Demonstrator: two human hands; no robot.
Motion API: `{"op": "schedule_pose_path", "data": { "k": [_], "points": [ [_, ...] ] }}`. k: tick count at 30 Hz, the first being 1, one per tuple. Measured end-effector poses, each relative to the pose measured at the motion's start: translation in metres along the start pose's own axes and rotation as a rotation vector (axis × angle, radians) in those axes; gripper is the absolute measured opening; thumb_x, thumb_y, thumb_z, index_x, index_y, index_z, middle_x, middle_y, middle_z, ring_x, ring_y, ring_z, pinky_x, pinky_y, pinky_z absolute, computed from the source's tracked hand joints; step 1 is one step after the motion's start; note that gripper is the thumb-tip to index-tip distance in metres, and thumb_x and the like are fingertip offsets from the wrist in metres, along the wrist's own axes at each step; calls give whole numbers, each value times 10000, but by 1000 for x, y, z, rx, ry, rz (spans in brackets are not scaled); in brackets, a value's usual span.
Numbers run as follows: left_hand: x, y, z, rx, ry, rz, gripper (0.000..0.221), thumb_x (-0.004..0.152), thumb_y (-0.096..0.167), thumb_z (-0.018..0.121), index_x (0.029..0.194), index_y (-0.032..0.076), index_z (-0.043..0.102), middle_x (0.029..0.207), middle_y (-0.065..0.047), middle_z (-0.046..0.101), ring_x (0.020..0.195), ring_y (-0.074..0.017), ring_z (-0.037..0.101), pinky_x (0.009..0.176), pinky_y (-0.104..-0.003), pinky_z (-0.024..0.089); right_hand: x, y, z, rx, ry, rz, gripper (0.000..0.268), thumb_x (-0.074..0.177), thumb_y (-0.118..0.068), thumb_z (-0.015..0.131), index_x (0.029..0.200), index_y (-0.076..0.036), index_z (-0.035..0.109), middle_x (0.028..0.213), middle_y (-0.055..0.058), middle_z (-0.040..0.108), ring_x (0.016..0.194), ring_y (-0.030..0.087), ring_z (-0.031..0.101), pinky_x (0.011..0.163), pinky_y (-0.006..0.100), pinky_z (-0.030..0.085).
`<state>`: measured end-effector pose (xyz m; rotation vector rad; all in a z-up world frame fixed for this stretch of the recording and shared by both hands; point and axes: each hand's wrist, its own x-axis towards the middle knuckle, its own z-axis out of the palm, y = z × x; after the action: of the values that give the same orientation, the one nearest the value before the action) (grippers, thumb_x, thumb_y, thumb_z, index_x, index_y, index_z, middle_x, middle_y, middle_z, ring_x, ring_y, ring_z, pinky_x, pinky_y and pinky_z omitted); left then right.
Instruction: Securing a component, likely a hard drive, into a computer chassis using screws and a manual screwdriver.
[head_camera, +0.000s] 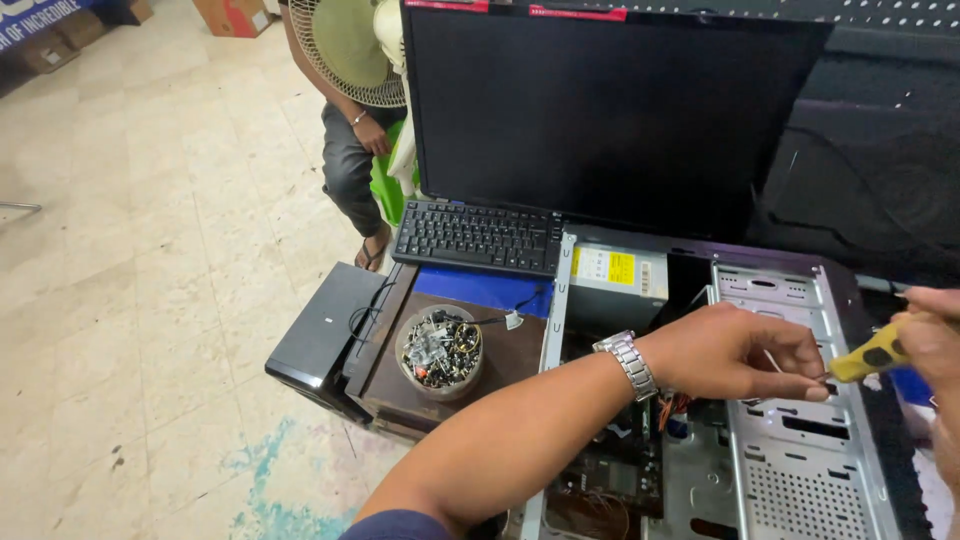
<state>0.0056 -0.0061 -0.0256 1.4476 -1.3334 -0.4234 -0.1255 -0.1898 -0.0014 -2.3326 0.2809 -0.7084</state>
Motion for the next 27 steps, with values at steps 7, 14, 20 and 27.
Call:
{"op": "schedule_pose_path", "data": {
  "k": [7, 14, 20, 27],
  "points": [
    [-1, -3, -1, 94, -27, 36, 259, 907, 476, 640, 1046, 264, 698, 985, 73, 813, 938, -110, 795, 855, -279, 596, 6, -28, -9, 140, -76, -118, 440, 1135, -103, 338, 1510, 112, 418, 1513, 306, 498, 1293, 434, 565, 1045, 519, 455],
    [1, 6, -4, 116, -7, 83, 290, 899, 488, 627, 1008, 226, 685, 954, 59, 786, 881, -120, 778, 799, -277, 611, -5, -58, -14, 168, 45, -230, 336, 1134, 57, 513, 1452, 154, 559, 1270, 295, 641, 1181, 367, 663, 1090, 455, 539],
    [3, 14, -5, 118, 0, 56, 176, 921, 363, 698, 962, 193, 680, 886, 77, 761, 779, -52, 694, 732, -236, 546, -7, -90, -20, 271, 70, -239, 289, 1003, 122, 682, 1285, 138, 620, 1141, 257, 703, 1035, 285, 714, 967, 367, 632],
    [2, 24, -5, 69, -18, 0, 116, 902, 236, 764, 936, 155, 687, 904, 50, 752, 791, -59, 709, 766, -225, 616, -7, -84, -24, 287, -3, -254, 393, 992, -1, 660, 1375, 24, 575, 1264, 209, 698, 1119, 280, 746, 1009, 351, 618]
  ]
}}
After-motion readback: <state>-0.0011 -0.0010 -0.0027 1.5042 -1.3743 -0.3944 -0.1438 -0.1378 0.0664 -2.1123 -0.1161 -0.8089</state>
